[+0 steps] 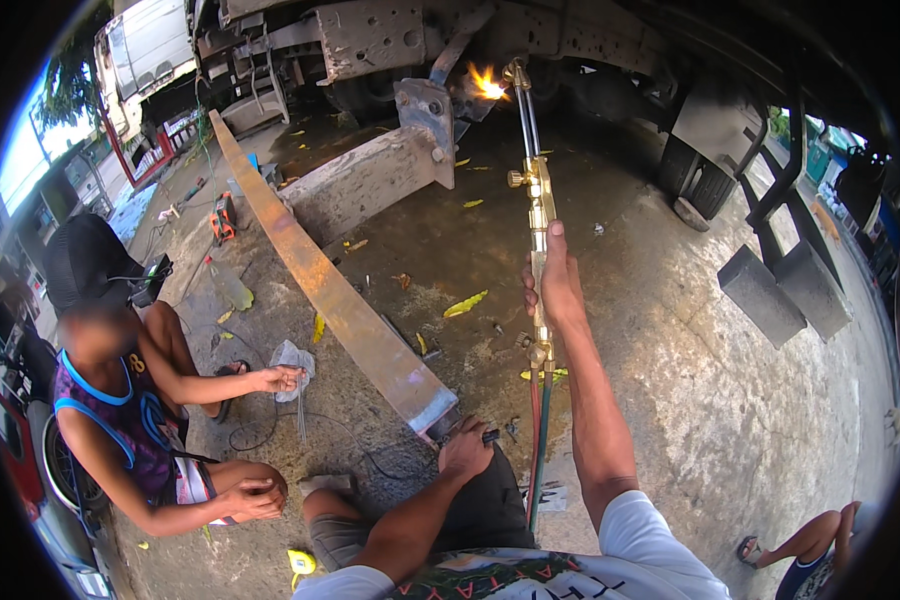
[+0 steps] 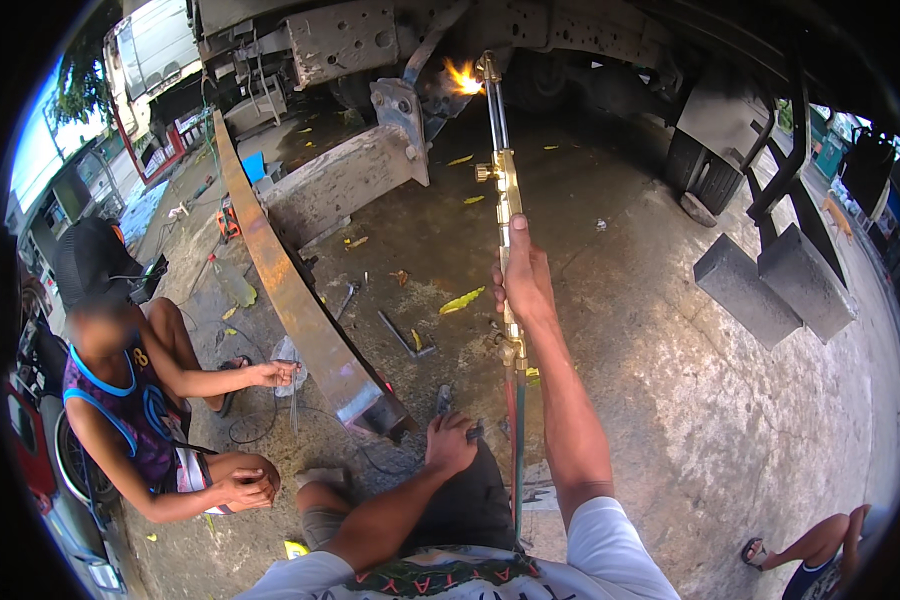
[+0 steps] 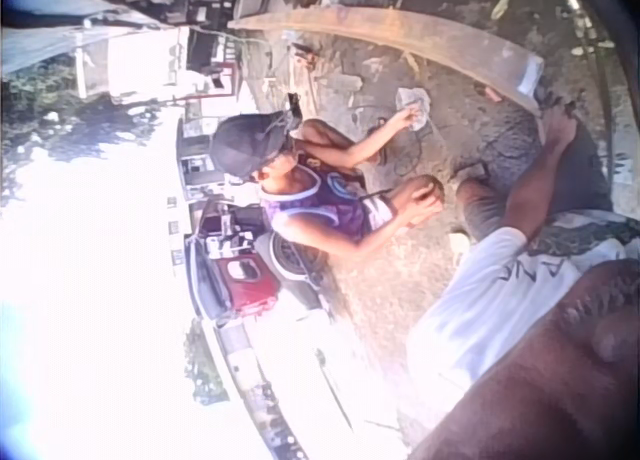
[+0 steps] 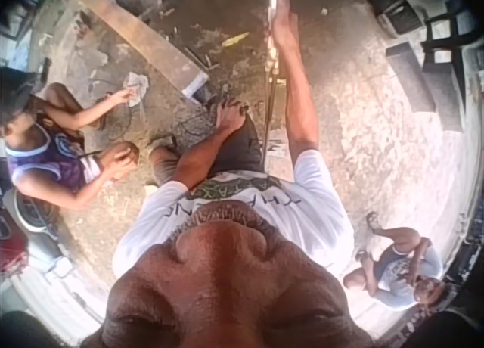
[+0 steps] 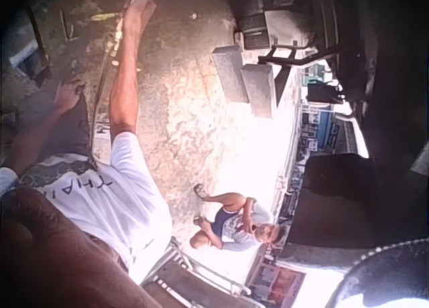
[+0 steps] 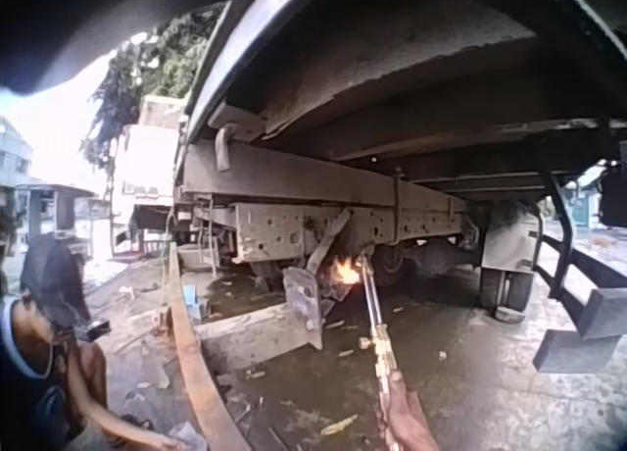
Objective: The person sits on the ground and uses a blowtorch to heat a metal part of a vehicle chassis. They then use a hammer to strike the heated area while another person assists by holding a metal beam in place.
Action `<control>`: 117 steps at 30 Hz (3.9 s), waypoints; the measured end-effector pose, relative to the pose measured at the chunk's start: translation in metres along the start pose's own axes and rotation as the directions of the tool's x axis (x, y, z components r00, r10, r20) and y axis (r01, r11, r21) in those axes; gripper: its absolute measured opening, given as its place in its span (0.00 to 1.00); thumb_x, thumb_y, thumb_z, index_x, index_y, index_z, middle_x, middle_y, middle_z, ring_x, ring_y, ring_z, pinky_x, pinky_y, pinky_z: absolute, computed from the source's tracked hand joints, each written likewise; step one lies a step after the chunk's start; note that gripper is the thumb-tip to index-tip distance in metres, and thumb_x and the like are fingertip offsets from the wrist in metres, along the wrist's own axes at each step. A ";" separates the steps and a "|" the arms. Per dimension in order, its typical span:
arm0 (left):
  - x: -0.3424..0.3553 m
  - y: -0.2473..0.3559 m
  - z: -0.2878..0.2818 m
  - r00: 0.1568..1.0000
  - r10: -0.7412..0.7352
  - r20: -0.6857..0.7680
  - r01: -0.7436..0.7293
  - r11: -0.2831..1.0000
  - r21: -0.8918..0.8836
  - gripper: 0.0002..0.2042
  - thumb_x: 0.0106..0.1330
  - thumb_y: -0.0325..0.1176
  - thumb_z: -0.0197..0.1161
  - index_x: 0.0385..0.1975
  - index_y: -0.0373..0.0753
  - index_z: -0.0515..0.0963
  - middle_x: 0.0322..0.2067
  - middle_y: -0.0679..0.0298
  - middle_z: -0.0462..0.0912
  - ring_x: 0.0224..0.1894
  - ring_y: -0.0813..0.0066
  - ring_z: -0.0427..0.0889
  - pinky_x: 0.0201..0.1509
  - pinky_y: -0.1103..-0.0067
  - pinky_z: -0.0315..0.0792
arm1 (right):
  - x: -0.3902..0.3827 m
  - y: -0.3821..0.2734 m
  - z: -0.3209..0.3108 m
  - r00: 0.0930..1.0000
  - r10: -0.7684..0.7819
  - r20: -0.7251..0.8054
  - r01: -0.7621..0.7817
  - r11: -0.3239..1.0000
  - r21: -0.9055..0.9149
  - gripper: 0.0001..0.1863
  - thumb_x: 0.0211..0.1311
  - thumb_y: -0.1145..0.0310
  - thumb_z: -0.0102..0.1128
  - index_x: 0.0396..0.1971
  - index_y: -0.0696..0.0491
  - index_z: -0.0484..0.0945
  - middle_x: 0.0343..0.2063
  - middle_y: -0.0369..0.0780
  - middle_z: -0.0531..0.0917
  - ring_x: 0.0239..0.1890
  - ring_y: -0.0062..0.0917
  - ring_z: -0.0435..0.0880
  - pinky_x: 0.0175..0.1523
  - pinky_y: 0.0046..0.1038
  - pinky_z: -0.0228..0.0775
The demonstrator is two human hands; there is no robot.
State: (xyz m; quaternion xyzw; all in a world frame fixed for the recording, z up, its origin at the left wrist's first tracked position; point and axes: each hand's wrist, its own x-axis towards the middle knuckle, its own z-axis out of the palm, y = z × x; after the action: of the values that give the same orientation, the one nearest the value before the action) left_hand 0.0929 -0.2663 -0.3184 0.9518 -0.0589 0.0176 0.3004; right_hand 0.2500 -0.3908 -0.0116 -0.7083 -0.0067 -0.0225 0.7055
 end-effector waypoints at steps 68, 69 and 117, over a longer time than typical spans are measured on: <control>0.001 0.002 -0.003 1.000 0.004 0.006 -0.005 1.000 0.029 0.17 0.60 0.37 0.64 0.49 0.42 0.82 0.56 0.65 0.78 0.67 0.63 0.70 0.67 0.70 0.70 | -0.011 -0.001 -0.003 1.000 0.001 -0.013 -0.002 0.997 -0.078 0.43 0.67 0.23 0.32 0.34 0.55 0.70 0.14 0.33 0.67 0.11 0.19 0.67 0.16 0.25 0.61; 0.001 0.002 -0.003 1.000 0.013 -0.002 -0.013 0.999 0.033 0.17 0.60 0.37 0.64 0.49 0.42 0.82 0.55 0.65 0.78 0.67 0.64 0.70 0.67 0.70 0.70 | -0.011 -0.002 -0.003 1.000 0.007 -0.013 -0.008 0.997 -0.077 0.43 0.68 0.23 0.32 0.34 0.55 0.70 0.14 0.33 0.68 0.11 0.19 0.67 0.16 0.25 0.61; 0.002 -0.002 0.005 1.000 0.023 -0.020 -0.023 1.000 0.008 0.16 0.60 0.38 0.65 0.47 0.41 0.83 0.54 0.68 0.79 0.66 0.66 0.70 0.72 0.64 0.61 | 0.012 0.012 0.012 0.998 -0.004 0.061 0.000 0.997 0.078 0.45 0.63 0.19 0.34 0.30 0.54 0.70 0.14 0.33 0.67 0.11 0.18 0.64 0.15 0.25 0.59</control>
State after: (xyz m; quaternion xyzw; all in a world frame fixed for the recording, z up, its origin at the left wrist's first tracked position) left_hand 0.0954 -0.2679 -0.3231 0.9521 -0.0665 0.0308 0.2970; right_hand 0.2625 -0.3795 -0.0234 -0.6807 -0.0297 -0.0014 0.7319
